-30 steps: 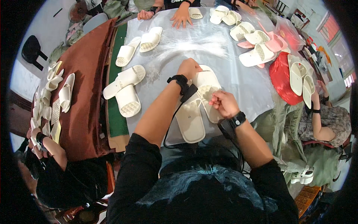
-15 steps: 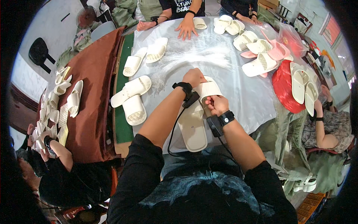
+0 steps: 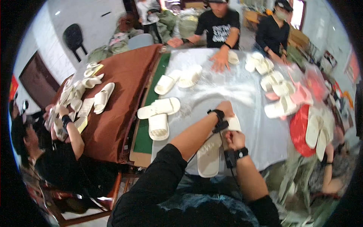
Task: Assembling components of white slippers at a manufacturing table.
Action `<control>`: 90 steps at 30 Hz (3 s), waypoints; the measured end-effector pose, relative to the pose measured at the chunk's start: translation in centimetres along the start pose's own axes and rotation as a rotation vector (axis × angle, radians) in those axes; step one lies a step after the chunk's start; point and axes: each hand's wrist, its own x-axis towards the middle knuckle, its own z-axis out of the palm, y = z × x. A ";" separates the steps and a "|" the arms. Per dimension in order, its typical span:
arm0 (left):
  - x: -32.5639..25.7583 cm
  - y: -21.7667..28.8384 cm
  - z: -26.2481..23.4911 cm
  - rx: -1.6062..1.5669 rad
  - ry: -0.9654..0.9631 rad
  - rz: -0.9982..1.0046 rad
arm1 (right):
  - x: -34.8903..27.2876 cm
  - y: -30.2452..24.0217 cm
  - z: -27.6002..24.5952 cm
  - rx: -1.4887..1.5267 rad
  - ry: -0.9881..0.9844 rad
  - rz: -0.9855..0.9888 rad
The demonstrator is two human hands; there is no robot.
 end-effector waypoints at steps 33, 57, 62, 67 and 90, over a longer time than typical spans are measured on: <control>0.6 3.4 -2.6 0.027 -0.239 -0.156 | 1.1 -0.1 -0.2 -0.130 -0.032 0.029; -12.0 -1.2 -4.7 -1.055 0.590 -0.172 | 3.2 -6.3 9.0 -0.837 -0.565 -0.435; -11.6 -1.1 -3.8 -1.099 0.533 -0.244 | 5.9 -4.8 6.6 -0.815 -0.487 -0.496; -11.8 -0.9 -1.9 -1.476 0.476 -0.211 | 5.5 -4.1 6.2 -0.664 -0.375 -0.560; -12.3 -1.9 -3.0 -1.608 0.431 -0.364 | 3.7 -4.6 7.1 -0.745 -0.352 -0.687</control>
